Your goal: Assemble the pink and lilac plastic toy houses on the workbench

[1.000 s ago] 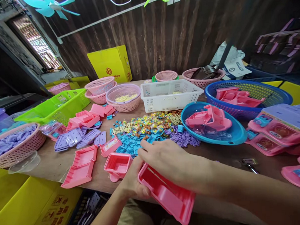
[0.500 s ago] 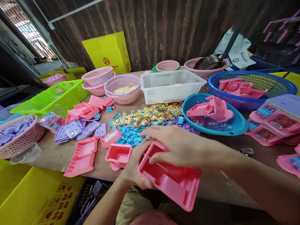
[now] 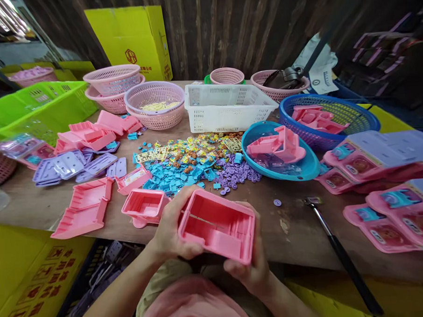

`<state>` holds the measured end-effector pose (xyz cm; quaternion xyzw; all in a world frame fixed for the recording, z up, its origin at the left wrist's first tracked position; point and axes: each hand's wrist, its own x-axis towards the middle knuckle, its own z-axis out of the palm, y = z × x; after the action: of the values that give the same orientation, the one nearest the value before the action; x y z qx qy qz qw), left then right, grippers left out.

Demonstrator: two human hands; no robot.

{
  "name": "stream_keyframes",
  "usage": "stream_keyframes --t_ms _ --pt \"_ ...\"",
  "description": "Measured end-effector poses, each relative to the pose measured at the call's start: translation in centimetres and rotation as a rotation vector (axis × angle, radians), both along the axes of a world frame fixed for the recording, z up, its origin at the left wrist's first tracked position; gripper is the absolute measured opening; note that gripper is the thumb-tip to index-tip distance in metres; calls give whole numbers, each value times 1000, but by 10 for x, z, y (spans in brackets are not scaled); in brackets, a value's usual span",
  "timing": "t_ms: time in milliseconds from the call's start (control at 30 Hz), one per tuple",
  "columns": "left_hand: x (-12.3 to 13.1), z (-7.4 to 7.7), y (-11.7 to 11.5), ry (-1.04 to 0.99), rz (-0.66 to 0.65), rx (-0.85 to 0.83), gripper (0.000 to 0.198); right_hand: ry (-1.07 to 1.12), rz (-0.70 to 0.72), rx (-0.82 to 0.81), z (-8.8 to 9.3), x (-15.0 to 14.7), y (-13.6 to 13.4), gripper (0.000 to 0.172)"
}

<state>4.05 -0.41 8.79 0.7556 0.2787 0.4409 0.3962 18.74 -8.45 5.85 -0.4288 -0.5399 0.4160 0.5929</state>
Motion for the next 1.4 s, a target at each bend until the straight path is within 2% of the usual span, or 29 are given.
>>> stream_keyframes --t_ms 100,167,200,267,300,367,433,500,600,667,767,833,900,967,1033,1200,1333,1400 --pt "7 -10 2 187 9 -271 72 -104 99 -145 -7 33 4 75" --pt "10 -18 11 399 22 -431 63 -317 60 -233 -17 74 5 71" --pt "13 -22 18 516 21 -504 61 -470 -82 -266 -22 97 3 67" --pt "18 -28 33 722 -23 -604 63 -877 -524 -376 -29 141 -4 56" --pt "22 -29 42 803 -59 -623 65 -1091 -657 -480 -31 160 -9 50" --pt "30 -28 56 933 -126 -599 67 -1406 -710 -700 -34 185 -17 36" --pt "37 -21 66 1079 -154 -497 66 -1529 -623 -841 -36 194 -24 27" --pt "41 -10 68 1203 -156 -373 64 -1514 -626 -867 -37 192 -28 28" --pt "43 2 55 1286 -109 -203 56 -1370 -729 -733 -34 175 -33 30" --pt "43 2 42 1317 -54 -131 52 -1213 -629 -557 -29 154 -37 31" --pt "42 -6 28 1335 -32 -131 63 -973 -299 -323 -16 117 -41 35" --pt "42 -13 25 1331 -41 -150 65 -888 -167 -219 -7 94 -42 38" --pt "42 -17 26 1335 -51 -144 65 -861 -157 -144 1 79 -43 40" --pt "42 -17 27 1345 -53 -126 63 -854 -227 -81 4 73 -43 42" --pt "42 -15 28 1345 -55 -114 62 -878 -245 -54 3 72 -43 43" --pt "43 -12 27 1339 -53 -112 59 -954 -77 -141 0 74 -37 43" --pt "42 -16 26 1342 -51 -86 56 -880 -148 -49 7 71 -40 45" --pt "42 -18 26 1342 -41 -75 57 -897 -104 -57 7 70 -42 46"
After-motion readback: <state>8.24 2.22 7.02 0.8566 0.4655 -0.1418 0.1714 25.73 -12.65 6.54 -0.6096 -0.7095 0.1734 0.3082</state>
